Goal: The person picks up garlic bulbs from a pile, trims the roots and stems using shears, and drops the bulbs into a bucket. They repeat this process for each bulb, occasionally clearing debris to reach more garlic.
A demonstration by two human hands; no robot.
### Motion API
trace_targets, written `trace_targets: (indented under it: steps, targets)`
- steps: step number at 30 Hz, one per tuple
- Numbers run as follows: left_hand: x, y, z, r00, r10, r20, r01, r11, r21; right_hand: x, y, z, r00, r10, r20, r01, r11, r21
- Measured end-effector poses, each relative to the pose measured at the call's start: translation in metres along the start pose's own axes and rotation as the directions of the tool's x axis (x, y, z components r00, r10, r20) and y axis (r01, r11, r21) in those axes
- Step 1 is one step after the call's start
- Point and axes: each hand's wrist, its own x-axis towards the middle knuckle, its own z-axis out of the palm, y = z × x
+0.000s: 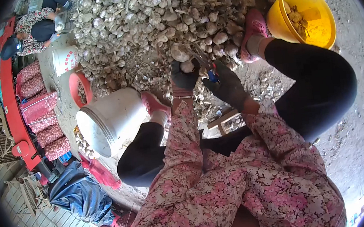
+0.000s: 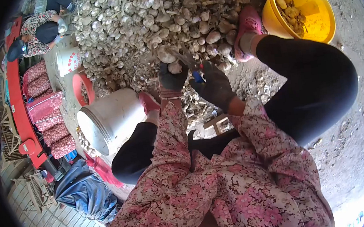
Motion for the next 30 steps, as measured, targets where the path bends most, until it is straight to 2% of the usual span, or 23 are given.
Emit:
trace_targets:
  steps: [1, 2, 4, 5, 6, 8, 9, 10, 11, 13, 14, 15, 17, 18, 20, 21, 22, 24, 25, 26, 28, 29, 30]
  targets:
    - [-0.014, -0.002, 0.001, 0.989, 0.148, 0.033, -0.151, 0.947, 0.284, -0.004, -0.002, 0.0, 0.997, -0.071, -0.016, 0.07, 0.995, -0.065]
    - [-0.027, -0.003, 0.002, 0.954, 0.279, 0.109, -0.293, 0.793, 0.534, -0.01, -0.005, -0.002, 0.997, -0.074, -0.02, 0.073, 0.995, -0.067]
    - [-0.052, -0.001, 0.005, 0.83, 0.436, 0.348, -0.484, 0.256, 0.837, -0.022, -0.011, -0.006, 0.992, -0.029, 0.122, 0.056, 0.974, -0.221]
    - [-0.066, 0.01, 0.015, 0.74, 0.464, 0.486, -0.455, -0.186, 0.871, -0.027, -0.017, -0.009, 0.988, -0.027, 0.153, 0.056, 0.98, -0.193]
    - [-0.074, 0.018, 0.02, 0.736, 0.467, 0.491, -0.46, -0.188, 0.868, -0.029, -0.022, -0.012, 0.988, -0.032, 0.149, 0.061, 0.979, -0.194]
    - [-0.09, 0.027, 0.021, 0.691, 0.394, 0.606, -0.51, -0.328, 0.795, -0.036, -0.026, -0.015, 0.973, -0.025, 0.229, 0.057, 0.989, -0.136]
    - [-0.101, 0.034, 0.018, 0.806, 0.311, 0.504, -0.414, -0.313, 0.855, -0.041, -0.024, -0.014, 0.973, -0.032, 0.229, 0.071, 0.984, -0.165]
    - [-0.106, 0.038, 0.004, 0.811, 0.309, 0.497, -0.409, -0.308, 0.859, -0.045, -0.02, -0.012, 0.972, -0.024, 0.236, 0.065, 0.984, -0.168]
    - [-0.106, 0.043, -0.008, 0.825, 0.29, 0.485, -0.44, -0.209, 0.874, -0.047, -0.017, -0.01, 0.969, -0.114, 0.218, 0.152, 0.974, -0.168]
    - [-0.112, 0.042, -0.024, 0.876, 0.268, 0.401, -0.402, -0.053, 0.914, -0.055, -0.013, -0.006, 0.94, -0.301, 0.162, 0.324, 0.936, -0.136]
    - [-0.119, 0.045, -0.018, 0.898, 0.256, 0.358, -0.376, 0.024, 0.926, -0.057, -0.01, -0.005, 0.938, -0.298, 0.175, 0.323, 0.937, -0.134]
    - [-0.128, 0.047, -0.014, 0.919, 0.196, 0.343, -0.35, -0.003, 0.937, -0.059, -0.008, -0.002, 0.947, -0.223, 0.23, 0.262, 0.953, -0.155]
    - [-0.145, 0.054, 0.002, 0.923, 0.13, 0.362, -0.264, -0.472, 0.841, -0.06, -0.013, -0.001, 0.935, -0.106, 0.338, 0.171, 0.97, -0.17]
    - [-0.148, 0.055, 0.002, 0.928, 0.132, 0.349, -0.252, -0.47, 0.846, -0.06, -0.011, 0.003, 0.931, -0.102, 0.35, 0.17, 0.971, -0.168]
    - [-0.145, 0.053, -0.001, 0.847, 0.231, 0.479, -0.387, -0.349, 0.853, -0.053, 0.0, 0.006, 0.93, -0.061, 0.364, 0.16, 0.955, -0.251]
    - [-0.139, 0.043, -0.009, 0.84, 0.335, 0.428, -0.463, 0.028, 0.886, -0.053, 0.01, 0.009, 0.934, -0.179, 0.309, 0.27, 0.919, -0.286]
    - [-0.135, 0.037, -0.023, 0.844, 0.329, 0.424, -0.459, 0.035, 0.888, -0.046, 0.008, 0.006, 0.929, -0.138, 0.345, 0.242, 0.929, -0.281]
    - [-0.125, 0.034, -0.042, 0.81, 0.281, 0.515, -0.562, 0.122, 0.818, -0.032, 0.012, 0.003, 0.883, -0.042, 0.468, 0.25, 0.886, -0.391]
    - [-0.13, 0.038, -0.03, 0.942, 0.108, 0.319, -0.291, 0.74, 0.607, -0.032, 0.018, 0.004, 0.883, -0.05, 0.467, 0.258, 0.883, -0.393]
    - [-0.135, 0.042, -0.019, 0.993, -0.074, 0.095, 0.069, 0.996, 0.054, -0.034, 0.028, 0.008, 0.899, -0.105, 0.424, 0.272, 0.895, -0.355]
    - [-0.139, 0.058, -0.006, 0.986, -0.163, -0.023, 0.148, 0.942, -0.3, -0.039, 0.038, 0.018, 0.906, -0.17, 0.389, 0.302, 0.902, -0.309]
    - [-0.134, 0.07, -0.026, 0.952, -0.188, 0.241, 0.287, 0.822, -0.491, -0.043, 0.037, 0.022, 0.929, -0.039, 0.369, 0.128, 0.967, -0.219]
    - [-0.131, 0.083, -0.045, 0.974, -0.13, 0.188, 0.206, 0.856, -0.474, -0.045, 0.035, 0.025, 0.928, 0.093, 0.361, -0.051, 0.991, -0.123]
